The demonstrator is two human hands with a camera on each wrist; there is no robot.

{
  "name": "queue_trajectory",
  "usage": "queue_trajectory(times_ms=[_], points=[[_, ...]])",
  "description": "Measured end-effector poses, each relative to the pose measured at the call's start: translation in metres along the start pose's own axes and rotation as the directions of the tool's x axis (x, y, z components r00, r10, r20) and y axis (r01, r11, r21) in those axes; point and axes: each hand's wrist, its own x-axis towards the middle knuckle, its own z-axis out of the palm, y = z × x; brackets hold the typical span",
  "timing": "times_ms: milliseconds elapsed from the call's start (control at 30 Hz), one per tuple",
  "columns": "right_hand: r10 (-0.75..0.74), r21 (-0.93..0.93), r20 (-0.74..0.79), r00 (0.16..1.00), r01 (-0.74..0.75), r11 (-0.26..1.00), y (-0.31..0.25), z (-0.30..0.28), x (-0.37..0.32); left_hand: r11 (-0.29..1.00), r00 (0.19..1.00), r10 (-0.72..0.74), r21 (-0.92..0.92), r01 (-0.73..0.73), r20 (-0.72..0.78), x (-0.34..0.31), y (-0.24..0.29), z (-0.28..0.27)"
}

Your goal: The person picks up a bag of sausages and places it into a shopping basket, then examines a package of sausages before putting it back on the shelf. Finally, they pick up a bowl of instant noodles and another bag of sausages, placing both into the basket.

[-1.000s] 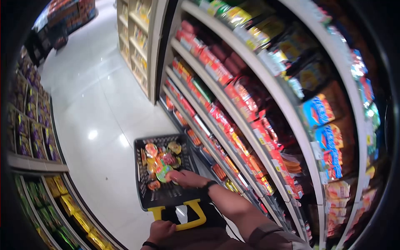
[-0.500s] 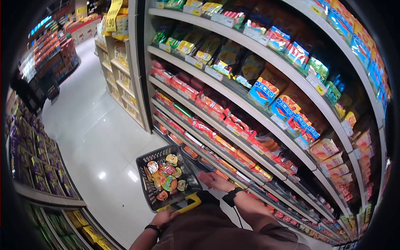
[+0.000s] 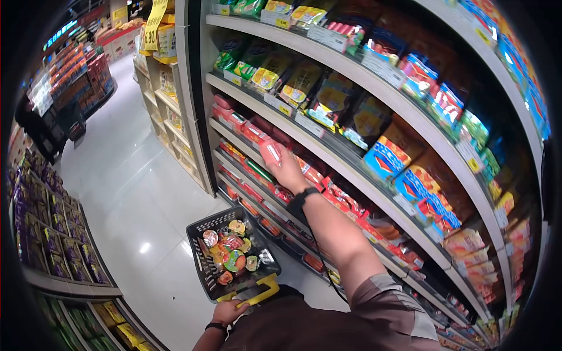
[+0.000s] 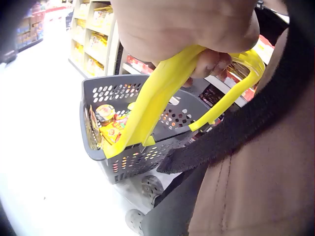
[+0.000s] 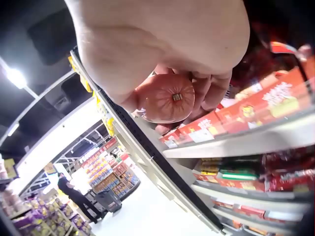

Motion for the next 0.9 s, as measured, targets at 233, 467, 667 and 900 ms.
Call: queue_trajectory(times_ms=[233,467,667,900], points=[[0.094,-0.209,0.099,0.991,-0.072,0.975,0.022,0.064,0.113,0.998,0.998,-0.052,0.043,0.053,-0.023,0.011,-0.007,0.007],[0.091,-0.265,0.136,0.986,-0.053,0.963,0.05,0.095,0.155,0.994,0.996,-0.092,0.063,0.092,0.008,0.019,-0.002,-0.001],[-0.078,-0.248,-0.003,0.997,0.075,0.966,0.055,0.099,0.157,0.987,0.988,-0.144,0.078,0.139,0.063,0.028,0.001,-0.015],[-0.221,-0.157,-0.084,0.972,0.206,0.966,0.031,0.071,0.159,0.987,0.989,-0.137,0.095,0.132,0.053,0.033,0.008,-0.026]])
